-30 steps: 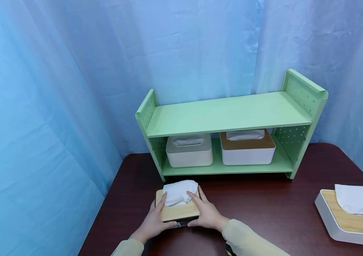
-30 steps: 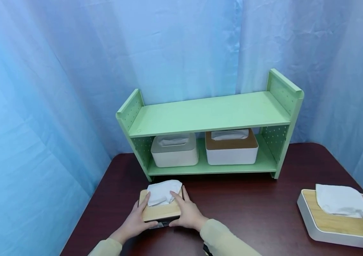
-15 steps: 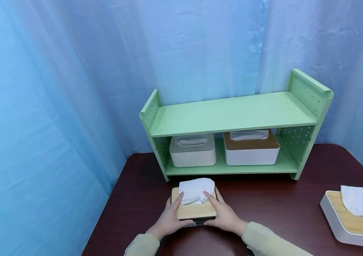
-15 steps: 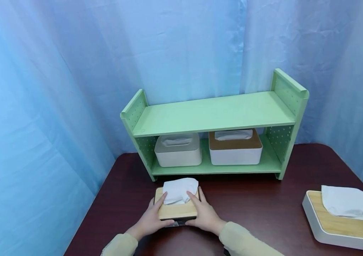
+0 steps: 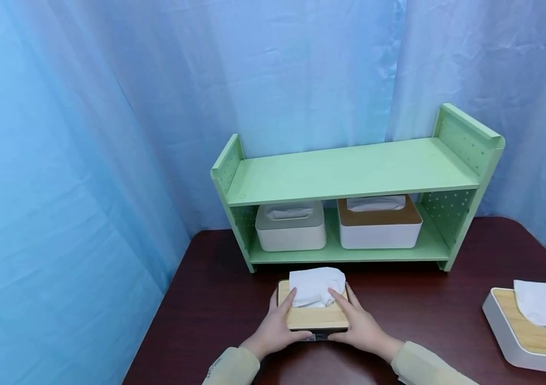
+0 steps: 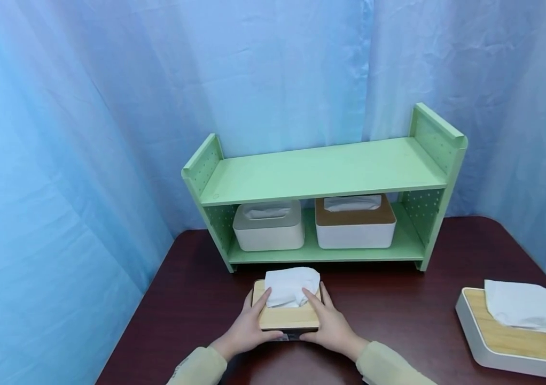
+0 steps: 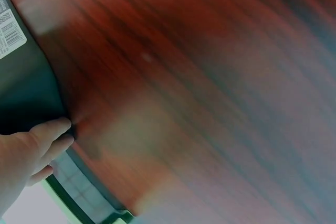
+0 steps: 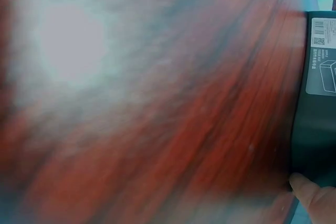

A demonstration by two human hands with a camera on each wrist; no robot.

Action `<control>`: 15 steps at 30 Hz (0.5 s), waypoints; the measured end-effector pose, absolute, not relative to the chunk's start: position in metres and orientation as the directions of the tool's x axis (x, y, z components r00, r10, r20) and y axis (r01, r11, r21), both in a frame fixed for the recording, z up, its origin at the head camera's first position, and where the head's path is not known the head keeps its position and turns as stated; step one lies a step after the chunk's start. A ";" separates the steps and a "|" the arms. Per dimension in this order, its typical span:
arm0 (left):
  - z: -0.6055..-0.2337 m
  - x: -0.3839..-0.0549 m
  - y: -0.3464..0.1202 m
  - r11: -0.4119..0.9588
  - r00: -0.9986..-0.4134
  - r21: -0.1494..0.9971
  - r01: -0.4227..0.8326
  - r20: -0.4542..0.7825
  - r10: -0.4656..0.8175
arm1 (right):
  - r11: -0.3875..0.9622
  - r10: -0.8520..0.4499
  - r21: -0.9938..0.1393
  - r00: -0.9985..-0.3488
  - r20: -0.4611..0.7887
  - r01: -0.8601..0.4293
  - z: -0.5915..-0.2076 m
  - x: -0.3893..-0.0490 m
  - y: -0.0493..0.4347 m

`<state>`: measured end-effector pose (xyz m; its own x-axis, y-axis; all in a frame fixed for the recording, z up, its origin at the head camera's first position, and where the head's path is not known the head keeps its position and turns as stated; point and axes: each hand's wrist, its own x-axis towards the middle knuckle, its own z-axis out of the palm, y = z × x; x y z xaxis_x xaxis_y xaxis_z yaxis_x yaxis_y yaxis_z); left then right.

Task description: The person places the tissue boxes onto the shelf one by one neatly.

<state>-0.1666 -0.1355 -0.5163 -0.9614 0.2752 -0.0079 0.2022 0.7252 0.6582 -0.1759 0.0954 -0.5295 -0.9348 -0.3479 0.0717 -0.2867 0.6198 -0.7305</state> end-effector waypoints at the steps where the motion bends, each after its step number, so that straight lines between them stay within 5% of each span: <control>1: -0.516 -0.167 -0.134 0.723 -0.960 0.659 0.207 -0.007 0.280 | 0.617 -0.347 -0.733 -0.935 0.073 -0.286 -0.529 -0.175 0.097; 15: -0.514 -0.167 -0.128 0.713 -0.942 0.658 0.241 -0.017 0.334 | 0.594 -0.328 -0.763 -0.943 0.062 -0.257 -0.527 -0.169 0.113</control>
